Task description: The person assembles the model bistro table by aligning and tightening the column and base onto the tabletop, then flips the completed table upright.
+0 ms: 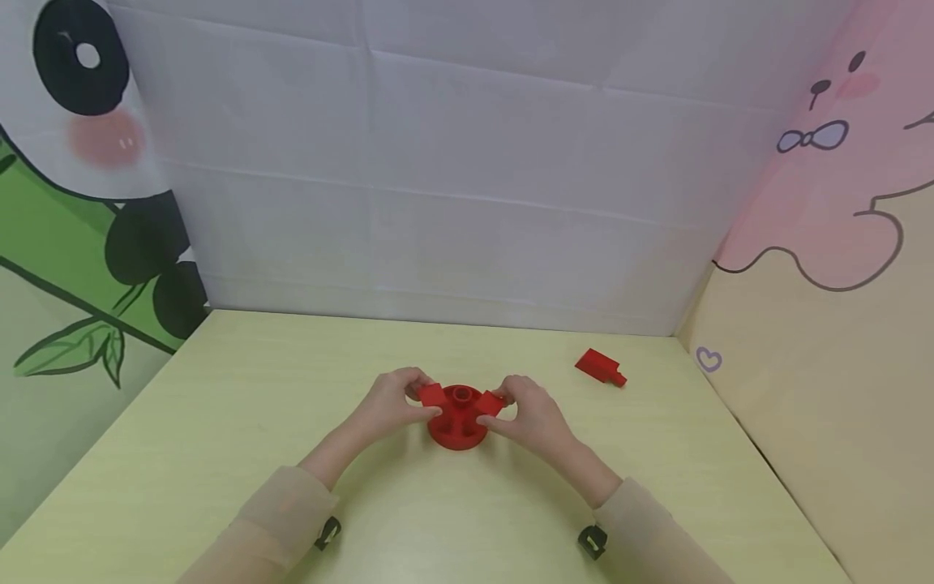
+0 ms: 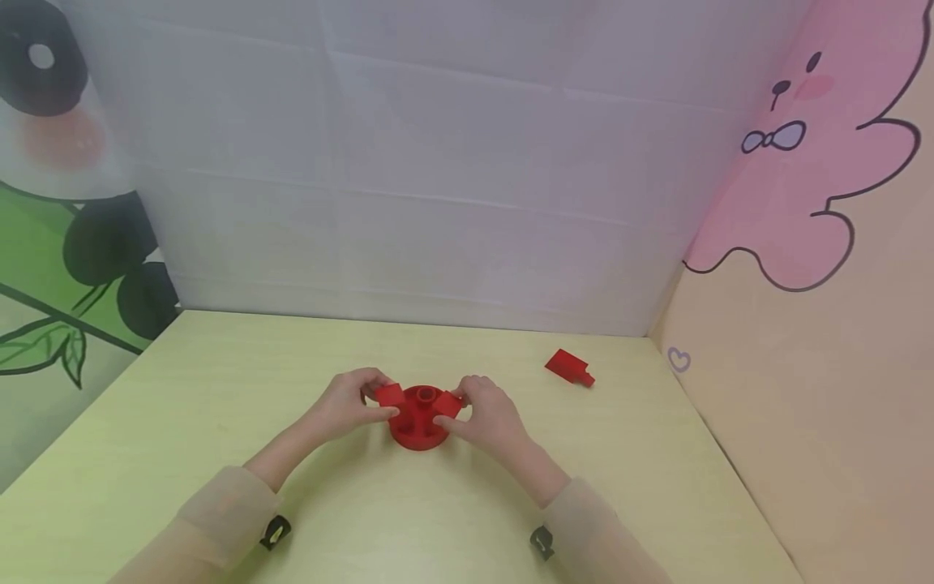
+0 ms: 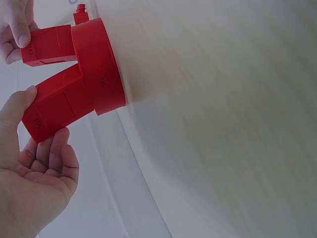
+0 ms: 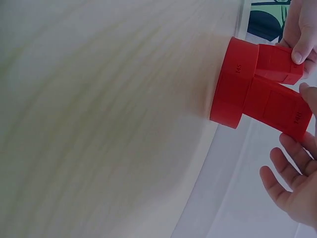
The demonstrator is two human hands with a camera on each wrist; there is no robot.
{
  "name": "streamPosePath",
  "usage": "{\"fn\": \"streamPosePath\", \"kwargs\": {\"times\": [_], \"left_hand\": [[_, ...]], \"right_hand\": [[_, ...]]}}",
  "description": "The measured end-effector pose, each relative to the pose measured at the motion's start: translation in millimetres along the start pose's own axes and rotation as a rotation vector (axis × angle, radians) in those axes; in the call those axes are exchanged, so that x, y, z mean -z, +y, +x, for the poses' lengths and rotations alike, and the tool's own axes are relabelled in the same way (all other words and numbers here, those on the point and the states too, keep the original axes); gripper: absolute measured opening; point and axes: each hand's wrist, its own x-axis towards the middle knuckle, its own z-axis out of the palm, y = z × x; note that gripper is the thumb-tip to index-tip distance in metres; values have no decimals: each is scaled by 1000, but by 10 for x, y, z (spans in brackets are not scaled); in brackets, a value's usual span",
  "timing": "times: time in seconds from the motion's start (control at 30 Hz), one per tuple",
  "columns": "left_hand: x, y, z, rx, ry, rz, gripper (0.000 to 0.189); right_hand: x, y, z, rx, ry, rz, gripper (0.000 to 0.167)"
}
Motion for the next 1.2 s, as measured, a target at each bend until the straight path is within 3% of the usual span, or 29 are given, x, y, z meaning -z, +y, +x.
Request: {"fn": "streamPosePath", "kwargs": {"times": [0.13,0.27,0.53,0.67,0.83,1.2], "left_hand": [[-5,-6,7,-6,-5,-2,32],[-15,-30,22,-2,-5,6,32],[-18,-36,18,2,4,0,31],[-19,-33,17,7,1,-5,31],[-25,-35,22,6,-7,-11,32],[-21,-28,24,2,-4,-2,32]], "right_hand": [[6,-14,-12,23,31,-70,40],[67,-14,-27,116,39,-145,57],[176,94,33,399,-125,-113,55],[178,147,59,475,-127,-132,53],[158,183,62,501,-98,-145,48],[124,199,72,478,-67,-238,44]]}}
